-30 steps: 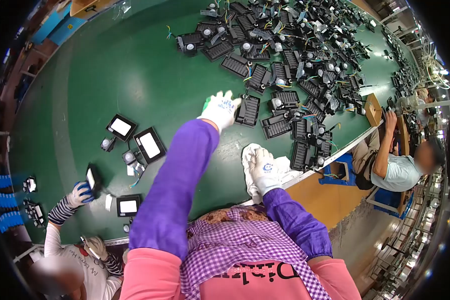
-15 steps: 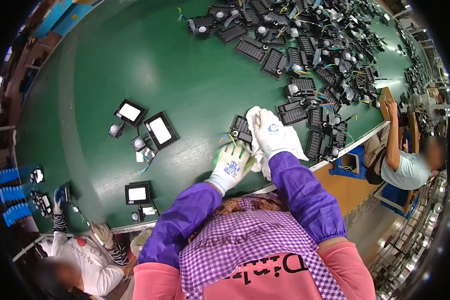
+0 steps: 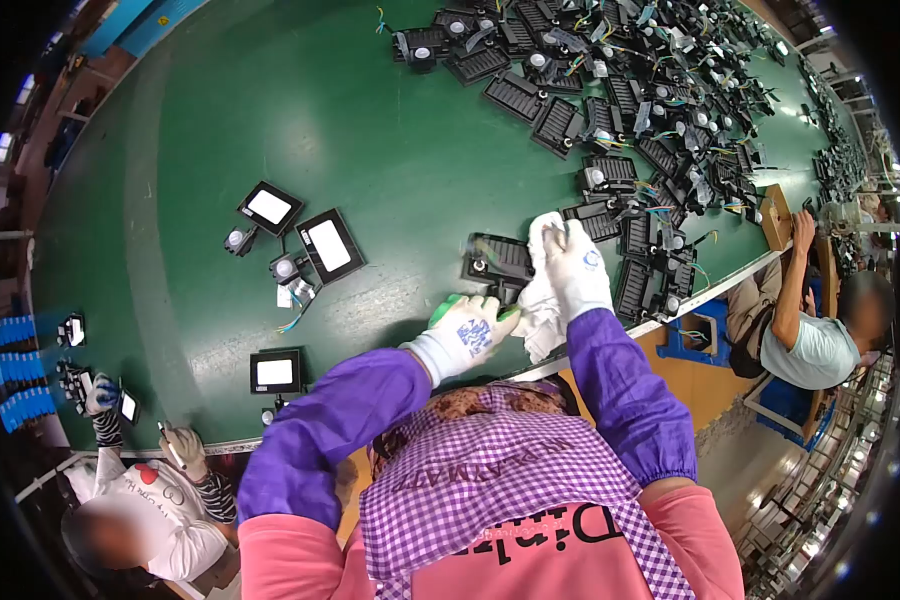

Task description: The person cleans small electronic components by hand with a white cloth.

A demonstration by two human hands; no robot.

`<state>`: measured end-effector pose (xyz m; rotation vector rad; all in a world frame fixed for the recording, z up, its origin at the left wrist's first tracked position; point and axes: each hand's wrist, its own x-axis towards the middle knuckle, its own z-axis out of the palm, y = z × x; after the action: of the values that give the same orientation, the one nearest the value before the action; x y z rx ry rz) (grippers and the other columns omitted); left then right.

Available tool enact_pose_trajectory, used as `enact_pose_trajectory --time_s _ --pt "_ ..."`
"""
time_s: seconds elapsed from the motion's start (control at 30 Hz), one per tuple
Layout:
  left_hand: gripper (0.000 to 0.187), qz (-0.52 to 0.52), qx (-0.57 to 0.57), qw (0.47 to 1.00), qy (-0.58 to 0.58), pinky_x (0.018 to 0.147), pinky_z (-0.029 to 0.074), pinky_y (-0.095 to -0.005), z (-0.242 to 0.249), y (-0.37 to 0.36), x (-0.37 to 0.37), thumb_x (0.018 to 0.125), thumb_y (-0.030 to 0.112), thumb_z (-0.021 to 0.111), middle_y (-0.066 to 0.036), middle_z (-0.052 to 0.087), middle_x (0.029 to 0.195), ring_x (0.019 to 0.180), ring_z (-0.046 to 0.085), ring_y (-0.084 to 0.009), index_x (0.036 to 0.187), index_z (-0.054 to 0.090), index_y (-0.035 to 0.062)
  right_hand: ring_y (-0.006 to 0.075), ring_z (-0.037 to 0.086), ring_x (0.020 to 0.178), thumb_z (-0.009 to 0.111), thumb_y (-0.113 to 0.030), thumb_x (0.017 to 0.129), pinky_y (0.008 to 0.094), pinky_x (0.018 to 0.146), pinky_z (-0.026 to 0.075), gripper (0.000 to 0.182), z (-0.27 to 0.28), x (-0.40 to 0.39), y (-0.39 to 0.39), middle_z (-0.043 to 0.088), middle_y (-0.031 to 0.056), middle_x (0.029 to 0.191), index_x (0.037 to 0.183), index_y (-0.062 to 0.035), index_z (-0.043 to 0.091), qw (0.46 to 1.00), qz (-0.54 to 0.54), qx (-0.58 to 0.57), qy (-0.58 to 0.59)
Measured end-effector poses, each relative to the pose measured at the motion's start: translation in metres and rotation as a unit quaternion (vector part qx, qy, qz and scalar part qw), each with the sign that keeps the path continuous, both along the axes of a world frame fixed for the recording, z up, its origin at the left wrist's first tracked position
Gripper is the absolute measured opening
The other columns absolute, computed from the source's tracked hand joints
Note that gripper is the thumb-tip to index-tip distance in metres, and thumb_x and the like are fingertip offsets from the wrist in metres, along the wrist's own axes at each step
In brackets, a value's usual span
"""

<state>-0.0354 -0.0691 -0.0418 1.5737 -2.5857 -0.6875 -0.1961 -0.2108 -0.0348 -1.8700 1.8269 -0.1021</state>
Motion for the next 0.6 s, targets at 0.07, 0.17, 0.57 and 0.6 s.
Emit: enact_pose_trajectory --time_s 0.07,0.17,0.57,0.6 --pt "0.062 0.097 0.046 0.989 0.100 0.083 0.053 -0.0413 0.034 -0.010 0.002 0.081 0.032 0.071 -0.017 0.062 0.109 0.091 0.066 -0.0318 0.134 0.051 0.0078 0.0404 0.063 0.099 0.056 -0.037 0.093 0.0485 0.084 0.049 0.031 -0.023 -0.031 -0.001 0.064 0.0178 0.108 0.109 -0.0105 0.056 0.997 0.043 -0.068 0.006" --pt "0.053 0.246 0.042 0.905 0.345 0.074 0.057 -0.0363 0.037 -0.029 0.025 0.088 0.029 0.071 -0.014 0.065 0.100 0.084 0.066 -0.0250 0.129 0.049 0.0027 0.0396 0.061 0.092 0.057 -0.031 0.092 0.0497 0.079 0.049 0.026 -0.052 -0.051 0.000 0.061 0.0177 0.099 0.108 -0.0109 0.056 0.979 0.099 -0.175 0.029" --pt "0.063 0.548 0.021 0.822 0.152 0.079 0.053 -0.0420 -0.034 -0.005 0.077 0.080 0.041 0.076 -0.025 0.068 0.097 0.092 0.067 -0.0398 0.116 0.053 -0.0047 0.0381 0.046 0.123 0.060 -0.034 0.090 0.0532 0.096 0.041 0.053 -0.051 -0.018 0.055 0.050 0.0189 0.129 0.134 -0.0078 0.047 0.978 0.116 -0.135 0.106" --pt "0.057 0.562 0.020 0.812 0.156 0.077 0.053 -0.0402 -0.028 -0.004 0.068 0.078 0.034 0.078 -0.022 0.068 0.095 0.088 0.068 -0.0361 0.113 0.054 -0.0042 0.0375 0.049 0.118 0.061 -0.033 0.088 0.0533 0.094 0.041 0.049 -0.050 -0.015 0.055 0.052 0.0177 0.124 0.130 -0.0099 0.050 0.974 0.139 -0.132 0.119"
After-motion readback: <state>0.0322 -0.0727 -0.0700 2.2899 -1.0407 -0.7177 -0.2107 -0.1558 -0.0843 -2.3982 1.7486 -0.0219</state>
